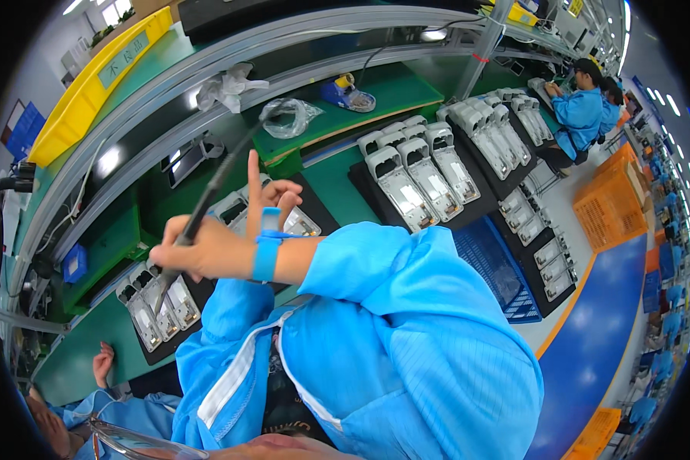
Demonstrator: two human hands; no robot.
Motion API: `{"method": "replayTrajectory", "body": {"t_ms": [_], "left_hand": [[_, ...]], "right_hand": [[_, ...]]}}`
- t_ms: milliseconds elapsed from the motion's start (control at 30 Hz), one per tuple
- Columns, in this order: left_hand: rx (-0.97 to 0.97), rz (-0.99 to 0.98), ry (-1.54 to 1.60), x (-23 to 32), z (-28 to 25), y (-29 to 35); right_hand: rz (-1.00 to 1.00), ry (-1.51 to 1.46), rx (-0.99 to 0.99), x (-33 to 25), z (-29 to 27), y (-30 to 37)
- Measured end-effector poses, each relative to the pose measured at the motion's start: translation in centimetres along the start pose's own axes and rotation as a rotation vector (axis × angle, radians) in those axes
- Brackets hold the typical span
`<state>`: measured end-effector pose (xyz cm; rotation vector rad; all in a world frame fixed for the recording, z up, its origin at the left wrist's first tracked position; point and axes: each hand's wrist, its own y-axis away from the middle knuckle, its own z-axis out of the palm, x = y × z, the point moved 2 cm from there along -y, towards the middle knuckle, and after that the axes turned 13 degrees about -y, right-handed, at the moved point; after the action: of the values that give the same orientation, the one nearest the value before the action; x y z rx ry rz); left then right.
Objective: The person solders components onto electronic devices using a soldering iron and solder wire.
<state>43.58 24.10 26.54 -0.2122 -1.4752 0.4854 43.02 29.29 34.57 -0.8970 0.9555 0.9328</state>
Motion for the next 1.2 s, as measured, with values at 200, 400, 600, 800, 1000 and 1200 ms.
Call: {"method": "replayTrajectory", "body": {"t_ms": [200, 400, 600, 800, 1000, 1200], "left_hand": [[-0.112, -0.232, -0.186, -4.7, -1.0, -0.4], [-0.067, -0.400, -0.091, -7.5, -1.1, 0.2], [0.089, -0.458, -0.164, -6.8, -3.4, -0.9], [0.141, -0.521, -0.125, -6.4, -3.6, 0.3], [0.120, -0.589, -0.108, -5.7, -3.0, 2.0], [0.187, -0.658, -0.099, -4.9, -3.7, 4.1]], "right_hand": [[-0.093, -0.095, 0.513, 0.5, -10.6, -1.3], [-0.134, -0.585, 0.656, -0.3, -20.7, -3.1], [-0.358, -0.779, 0.616, -6.3, -27.0, -2.2], [-0.760, -0.001, 1.258, -10.5, -36.8, 1.1], [-0.709, 0.051, 1.402, -9.6, -45.2, 0.0], [-0.489, 0.518, 1.411, -8.1, -52.0, -3.1]]}}
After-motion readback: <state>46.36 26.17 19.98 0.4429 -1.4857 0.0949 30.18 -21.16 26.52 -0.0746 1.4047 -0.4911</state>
